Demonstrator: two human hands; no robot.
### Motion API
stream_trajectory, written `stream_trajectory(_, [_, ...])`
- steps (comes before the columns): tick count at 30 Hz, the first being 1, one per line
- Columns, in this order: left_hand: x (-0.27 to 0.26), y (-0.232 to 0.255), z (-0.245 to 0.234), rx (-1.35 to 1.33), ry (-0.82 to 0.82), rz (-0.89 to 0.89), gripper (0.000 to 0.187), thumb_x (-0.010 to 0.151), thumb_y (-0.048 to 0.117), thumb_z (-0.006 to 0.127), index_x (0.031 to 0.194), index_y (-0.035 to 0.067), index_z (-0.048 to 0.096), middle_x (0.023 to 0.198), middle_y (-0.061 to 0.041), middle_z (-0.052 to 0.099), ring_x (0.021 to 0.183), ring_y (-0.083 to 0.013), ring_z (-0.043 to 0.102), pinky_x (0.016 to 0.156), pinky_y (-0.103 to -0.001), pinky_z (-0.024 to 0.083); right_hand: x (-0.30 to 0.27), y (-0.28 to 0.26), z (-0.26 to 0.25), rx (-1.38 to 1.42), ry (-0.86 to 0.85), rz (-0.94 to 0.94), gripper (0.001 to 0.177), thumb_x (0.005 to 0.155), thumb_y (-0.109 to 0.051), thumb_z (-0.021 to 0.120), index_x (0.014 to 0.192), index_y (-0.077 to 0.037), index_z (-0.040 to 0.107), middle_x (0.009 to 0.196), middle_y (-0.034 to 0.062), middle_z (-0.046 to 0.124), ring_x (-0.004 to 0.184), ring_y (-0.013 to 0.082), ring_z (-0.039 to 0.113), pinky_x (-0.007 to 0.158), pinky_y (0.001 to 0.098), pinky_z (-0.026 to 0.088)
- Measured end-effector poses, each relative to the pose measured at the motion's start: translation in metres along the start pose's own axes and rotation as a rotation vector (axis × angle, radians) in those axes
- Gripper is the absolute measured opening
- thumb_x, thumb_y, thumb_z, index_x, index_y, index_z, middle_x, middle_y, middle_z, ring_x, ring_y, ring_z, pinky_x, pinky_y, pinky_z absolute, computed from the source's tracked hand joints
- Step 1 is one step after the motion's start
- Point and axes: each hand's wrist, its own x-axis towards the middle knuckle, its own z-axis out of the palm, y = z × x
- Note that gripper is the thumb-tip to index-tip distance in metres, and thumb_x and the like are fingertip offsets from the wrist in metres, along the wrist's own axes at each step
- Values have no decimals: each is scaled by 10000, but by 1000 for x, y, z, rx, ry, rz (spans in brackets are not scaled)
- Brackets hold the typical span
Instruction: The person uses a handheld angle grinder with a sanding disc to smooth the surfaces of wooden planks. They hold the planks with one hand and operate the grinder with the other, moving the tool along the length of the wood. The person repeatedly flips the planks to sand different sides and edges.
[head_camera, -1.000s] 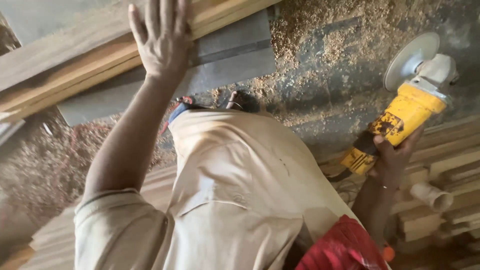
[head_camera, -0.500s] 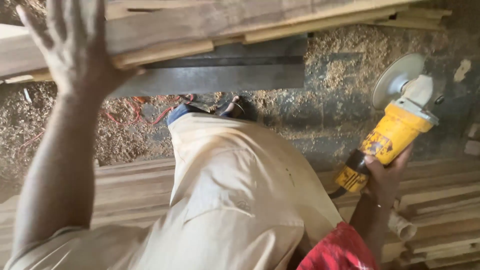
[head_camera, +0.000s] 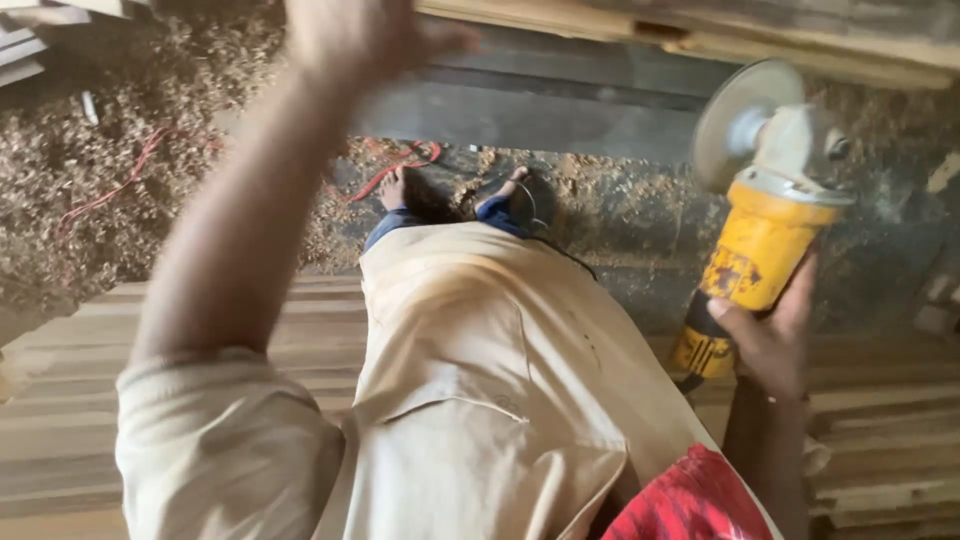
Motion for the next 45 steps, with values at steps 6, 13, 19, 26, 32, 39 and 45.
stream_trajectory(6, [-160, 87, 16, -1062, -512, 18, 935, 799, 524, 823, 1461, -15, 440, 1391, -199, 544, 1215, -290, 604, 1039, -431, 506, 41, -44, 111, -302, -300, -83, 1008, 816, -22, 758, 1662, -36, 210, 1499, 135, 503, 1339, 227, 560, 1122, 374, 503])
stream_trajectory(13, [-170, 73, 44, -2090, -50, -157, 573, 942, 216, 789, 1376, -82, 562, 1242, -207, 678, 1103, -266, 688, 977, -398, 593, 95, -69, 228, -401, -707, -292, 1169, 779, -28, 821, 1690, -52, 88, 1663, 205, 388, 1524, 322, 435, 1249, 437, 438])
stream_trajectory(19, [-163, 31, 23, -2226, 356, -58, 466, 975, 65, 727, 1368, 19, 480, 1217, -116, 636, 1118, -218, 656, 1005, -373, 573, 118, -88, 287, -476, -777, -323, 1181, 801, -56, 830, 1683, -142, 50, 1670, 229, 417, 1535, 371, 488, 1254, 430, 458])
stream_trajectory(26, [-158, 19, 14, -2262, 322, -125, 475, 985, 65, 700, 1380, 14, 442, 1227, -131, 607, 1132, -228, 635, 1006, -377, 564, 130, -92, 299, -514, -792, -396, 1198, 805, -74, 837, 1689, -147, 33, 1661, 261, 426, 1491, 431, 517, 1221, 455, 484])
stream_trajectory(32, [-152, 42, 24, -2229, 248, -118, 503, 976, 87, 709, 1388, 24, 429, 1231, -136, 601, 1144, -244, 643, 1025, -404, 575, 125, -80, 267, -523, -747, -289, 1202, 778, -80, 818, 1685, -151, 32, 1614, 258, 478, 1460, 415, 548, 1190, 443, 495])
stream_trajectory(39, [-140, 125, 61, -2200, 130, -110, 506, 986, 85, 757, 1366, -30, 444, 1193, -171, 644, 1082, -258, 681, 984, -413, 607, 110, -56, 183, -500, -652, -250, 1231, 743, -51, 823, 1684, -102, 31, 1658, 248, 409, 1534, 390, 462, 1241, 468, 448])
stream_trajectory(45, [-119, 215, 90, -2129, -54, -124, 607, 923, 98, 774, 1394, -6, 405, 1207, -162, 647, 1076, -253, 694, 939, -399, 626, 91, -30, 88, -457, -502, -185, 1214, 749, -42, 825, 1683, -73, 51, 1651, 223, 392, 1531, 369, 440, 1249, 506, 441])
